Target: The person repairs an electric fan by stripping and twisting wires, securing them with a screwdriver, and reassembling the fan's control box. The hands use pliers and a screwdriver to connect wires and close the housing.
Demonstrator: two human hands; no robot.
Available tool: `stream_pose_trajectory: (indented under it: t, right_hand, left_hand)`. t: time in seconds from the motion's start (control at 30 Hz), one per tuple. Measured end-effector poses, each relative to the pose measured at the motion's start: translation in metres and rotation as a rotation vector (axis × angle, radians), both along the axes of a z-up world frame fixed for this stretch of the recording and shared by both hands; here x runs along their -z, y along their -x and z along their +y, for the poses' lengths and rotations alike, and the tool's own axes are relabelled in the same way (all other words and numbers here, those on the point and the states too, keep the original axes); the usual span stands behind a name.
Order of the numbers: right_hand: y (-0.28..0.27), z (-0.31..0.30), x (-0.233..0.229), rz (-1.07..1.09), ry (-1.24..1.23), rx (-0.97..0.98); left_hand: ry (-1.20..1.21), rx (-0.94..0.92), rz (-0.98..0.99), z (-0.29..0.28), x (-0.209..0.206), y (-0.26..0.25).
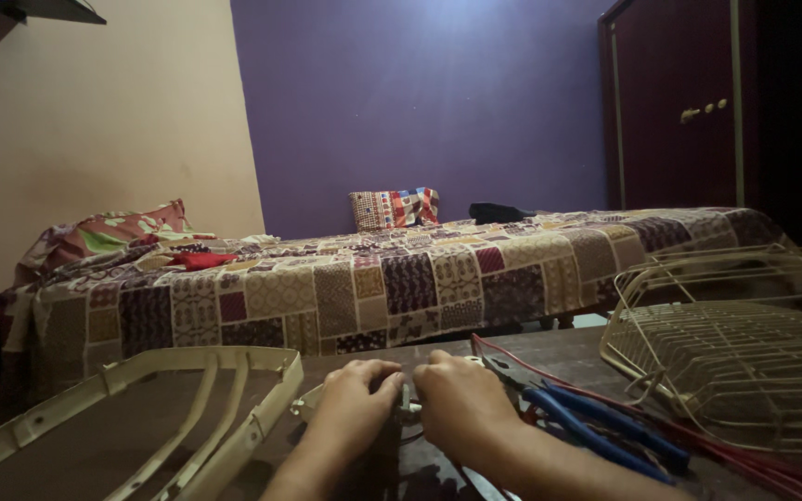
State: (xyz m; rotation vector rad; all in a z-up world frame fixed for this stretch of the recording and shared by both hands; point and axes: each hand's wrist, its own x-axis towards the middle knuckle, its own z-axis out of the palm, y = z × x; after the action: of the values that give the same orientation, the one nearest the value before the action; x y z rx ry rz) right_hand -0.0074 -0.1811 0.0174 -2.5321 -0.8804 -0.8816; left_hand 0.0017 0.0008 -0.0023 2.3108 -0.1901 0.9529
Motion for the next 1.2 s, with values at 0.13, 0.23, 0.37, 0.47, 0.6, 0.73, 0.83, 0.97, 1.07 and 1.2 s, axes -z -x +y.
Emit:
stream_pose_trajectory:
  t: [0.13,0.23,0.37,0.47,0.6,0.73,0.83,0.97,1.07,1.2]
  right_hand:
    - [0.005,0.005,0.004,-0.009,-0.022,0.020]
    - [0.007,0.008,0.005,-0.050,0.009,0.003]
    - [0.009,0.008,0.006,-0.050,0.039,0.008]
    - [0.005,0.008,0.003,-0.025,0.097,0.060]
    - [-0.002,0.009,0.010,-0.048,0.037,0.024]
    - [-0.016,0.008,0.018,-0.109,0.032,-0.031]
    - [-0.024,0.008,0.022,-0.115,0.034,-0.047]
    - [-0.023,0.005,0.022,-0.085,0.002,-0.110]
    - [-0.015,0.005,0.016,-0.034,-0.023,-0.124]
    - [-0.007,0.004,0.005,0.116,-0.028,-0.123]
  left_hand:
    - [-0.033,-0.039,-0.017,-0.002,0.000,0.000]
    - [-0.018,-0.024,-0.020,0.000,0.001,0.000]
    - [-0.021,-0.025,-0.053,-0.002,0.002,-0.001]
    - [-0.020,-0.008,-0.044,-0.002,0.000,0.000]
    - [-0.022,-0.031,-0.011,-0.004,-0.005,0.002]
    - [-0.048,-0.067,0.155,-0.002,-0.014,0.004]
    - [-0.054,-0.012,0.274,0.002,-0.028,-0.002]
    - [-0.135,-0.051,0.489,0.008,-0.053,-0.014]
    - [-0.165,-0.025,0.504,0.010,-0.060,-0.016]
    - [-0.012,-0.021,0.638,0.010,-0.061,-0.018]
